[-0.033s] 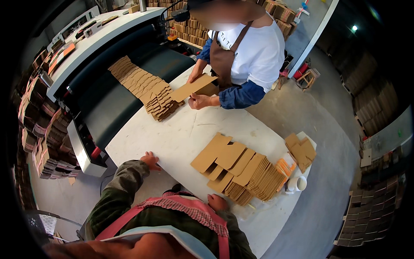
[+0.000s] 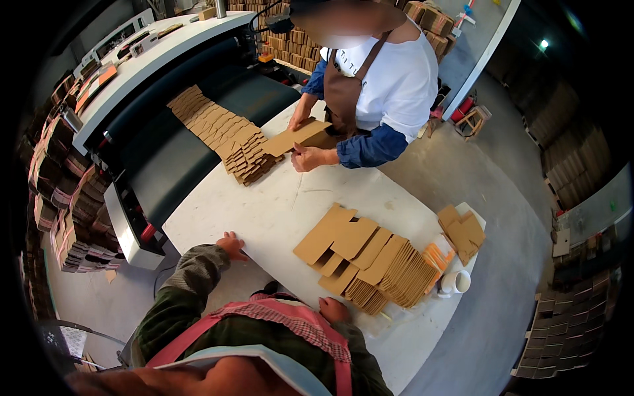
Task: The person stacks flat cardboard pieces, places them into a strapping machine, and secures them with pink bands. They then remove the banded stacks and place them on a table. A coworker arranges additional cardboard pieces on a conveyor belt nearby.
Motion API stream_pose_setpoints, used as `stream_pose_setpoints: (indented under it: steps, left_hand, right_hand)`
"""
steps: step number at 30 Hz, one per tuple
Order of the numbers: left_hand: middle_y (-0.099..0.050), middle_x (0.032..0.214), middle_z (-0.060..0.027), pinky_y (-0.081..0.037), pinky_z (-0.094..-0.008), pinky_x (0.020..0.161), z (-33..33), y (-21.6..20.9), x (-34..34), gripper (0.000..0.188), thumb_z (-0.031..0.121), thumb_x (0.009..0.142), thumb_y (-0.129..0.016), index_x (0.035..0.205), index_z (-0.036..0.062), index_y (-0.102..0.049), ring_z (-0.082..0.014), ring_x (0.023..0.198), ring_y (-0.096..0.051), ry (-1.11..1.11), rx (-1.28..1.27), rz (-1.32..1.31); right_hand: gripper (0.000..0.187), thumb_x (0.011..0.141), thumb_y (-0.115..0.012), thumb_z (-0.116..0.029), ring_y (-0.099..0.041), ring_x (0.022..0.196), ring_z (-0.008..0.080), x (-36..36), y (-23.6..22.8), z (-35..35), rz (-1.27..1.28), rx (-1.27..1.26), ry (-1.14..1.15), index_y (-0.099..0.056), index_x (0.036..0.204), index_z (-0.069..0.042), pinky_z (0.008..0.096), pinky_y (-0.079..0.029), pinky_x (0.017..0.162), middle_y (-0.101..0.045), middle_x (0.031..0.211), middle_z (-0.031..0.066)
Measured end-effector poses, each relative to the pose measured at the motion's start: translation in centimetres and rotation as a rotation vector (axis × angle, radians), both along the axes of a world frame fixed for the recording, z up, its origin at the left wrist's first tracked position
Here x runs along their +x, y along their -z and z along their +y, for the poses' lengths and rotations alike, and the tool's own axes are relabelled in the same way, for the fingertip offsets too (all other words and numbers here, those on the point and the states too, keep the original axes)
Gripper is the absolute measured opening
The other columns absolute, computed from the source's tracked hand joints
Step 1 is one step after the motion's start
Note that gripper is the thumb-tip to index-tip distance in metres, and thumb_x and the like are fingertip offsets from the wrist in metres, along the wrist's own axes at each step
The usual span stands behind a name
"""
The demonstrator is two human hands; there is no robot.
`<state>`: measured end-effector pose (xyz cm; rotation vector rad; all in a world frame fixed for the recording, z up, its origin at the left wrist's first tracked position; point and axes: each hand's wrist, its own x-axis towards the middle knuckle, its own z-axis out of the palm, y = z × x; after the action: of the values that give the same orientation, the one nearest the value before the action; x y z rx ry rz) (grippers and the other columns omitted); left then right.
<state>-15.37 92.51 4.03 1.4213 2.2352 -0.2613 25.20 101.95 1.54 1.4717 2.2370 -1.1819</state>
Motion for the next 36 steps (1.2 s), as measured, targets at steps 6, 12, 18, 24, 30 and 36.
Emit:
stream_pose_setpoints:
  steps: [6,12,18,24,30,36]
  left_hand:
    - [-0.037,0.127,-0.0363,-0.045,-0.0515,0.088,0.4,-1.0,-0.2,0.069,0.058,0.065,-0.068,0.115,0.0112,-0.059,-0.0552,0.121,-0.034,0.042,-0.079,-0.028]
    - [-0.038,0.126,-0.0351,-0.047,-0.0504,0.084,0.5,-0.9,0.1,0.069,0.059,0.066,-0.066,0.113,0.009,-0.06,-0.0544,0.12,-0.036,0.062,-0.08,0.005]
    - [-0.036,0.128,-0.0353,-0.044,-0.0504,0.09,0.8,-2.1,0.3,0.072,0.06,0.065,-0.067,0.115,0.0078,-0.059,-0.0548,0.121,-0.035,0.057,-0.087,-0.008]
    - [-0.032,0.132,-0.0354,-0.041,-0.0513,0.093,0.6,-1.1,-0.3,0.073,0.058,0.063,-0.07,0.117,0.0095,-0.058,-0.0548,0.123,-0.031,0.037,-0.121,-0.044]
    - [-0.038,0.126,-0.0293,-0.045,-0.0501,0.089,0.8,-2.4,0.6,0.067,0.054,0.065,-0.071,0.114,0.0096,-0.059,-0.0505,0.121,-0.034,0.027,-0.082,-0.028]
    - [-0.041,0.121,-0.0263,-0.047,-0.0484,0.086,0.5,-1.6,0.0,0.067,0.052,0.064,-0.07,0.115,0.0103,-0.058,-0.0473,0.119,-0.037,0.044,-0.069,-0.019]
  right_hand:
    - [0.041,0.087,-0.045,-0.045,-0.061,0.085,0.0358,-0.2,-0.3,0.0,-0.03,0.002,0.006,-0.062,0.087,-0.008,0.0427,-0.047,0.073,-0.064,0.089,0.0143]
    - [0.041,0.087,-0.046,-0.044,-0.06,0.084,0.0368,-0.3,-1.8,-0.2,0.005,-0.014,0.013,-0.061,0.085,-0.007,0.0441,-0.046,0.073,-0.064,0.087,0.015]
    - [0.041,0.086,-0.048,-0.044,-0.059,0.082,0.0384,-0.1,-0.4,-0.6,0.037,0.096,0.025,-0.061,0.081,-0.006,0.0452,-0.047,0.07,-0.063,0.086,0.0166]
    - [0.039,0.086,-0.049,-0.043,-0.062,0.078,0.0339,-0.6,-1.7,-0.4,0.033,-0.015,0.072,-0.063,0.081,-0.007,0.0424,-0.048,0.069,-0.065,0.081,0.0132]
    - [0.039,0.088,-0.048,-0.042,-0.064,0.074,0.0283,0.1,0.7,-0.6,0.03,0.055,0.05,-0.063,0.08,-0.006,0.0383,-0.048,0.068,-0.066,0.076,0.0094]
    - [0.038,0.088,-0.047,-0.039,-0.065,0.069,0.0235,0.1,0.9,-0.7,0.056,0.021,0.066,-0.062,0.08,-0.005,0.0352,-0.049,0.068,-0.067,0.074,0.0085]
